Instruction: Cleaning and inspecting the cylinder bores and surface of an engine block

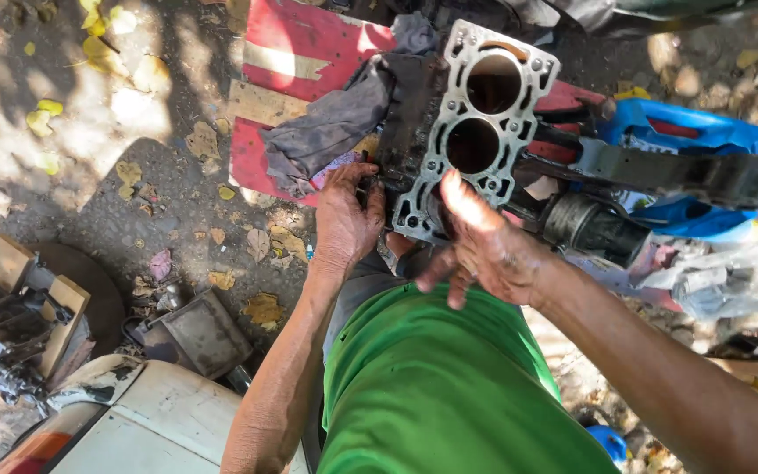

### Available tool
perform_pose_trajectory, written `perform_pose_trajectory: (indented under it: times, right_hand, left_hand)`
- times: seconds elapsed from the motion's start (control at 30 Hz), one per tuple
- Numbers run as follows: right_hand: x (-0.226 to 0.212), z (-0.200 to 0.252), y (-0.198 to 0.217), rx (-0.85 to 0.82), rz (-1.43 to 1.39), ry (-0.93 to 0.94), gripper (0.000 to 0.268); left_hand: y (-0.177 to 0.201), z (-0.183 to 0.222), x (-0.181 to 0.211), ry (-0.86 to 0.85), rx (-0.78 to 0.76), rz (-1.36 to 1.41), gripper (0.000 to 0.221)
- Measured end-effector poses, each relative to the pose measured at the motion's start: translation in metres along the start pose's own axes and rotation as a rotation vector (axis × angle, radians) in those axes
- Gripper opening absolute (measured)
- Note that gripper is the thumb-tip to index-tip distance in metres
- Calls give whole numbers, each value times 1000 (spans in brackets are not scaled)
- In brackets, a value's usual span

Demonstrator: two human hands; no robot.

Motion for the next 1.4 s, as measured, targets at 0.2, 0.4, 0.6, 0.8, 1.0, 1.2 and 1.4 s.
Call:
perform_pose_trajectory:
  times: [0.2,0.4,0.6,0.8,1.0,1.2,1.4]
  right_hand:
    - [20,-17,59,109,753,-341,126]
    - [5,-21,66,-327,1496,-768,122]
    - [-32,-8,21,-428,1766,-717,87]
    - [1,-23,64,-464,1837,-744,46]
    - [-38,-11,28,-586,1905,-533,92]
    - [-40,-14,-6,-518,2020,-601,32]
    - [-5,-16,42,-457,1909,-634,54]
  left_hand:
    - [-1,4,2,-1,39,24,20]
    - [-1,3,-5,29,84,58,21]
    - [0,4,2,81,76,49,20]
    - [1,4,3,118,56,51,21]
    - [-1,1,0,94,47,29,19]
    - [1,3,2,65,51,39,18]
    - [-1,6,-4,16,76,45,18]
Point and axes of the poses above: each hand's wrist, its own z-axis away from the middle knuckle, its own y-axis out of the back of the hand, x = y × z, the point moved 5 cm from there along -z, towards the middle knuckle, and after that the axes turned 11 degrees about y, right-handed, at the moved point
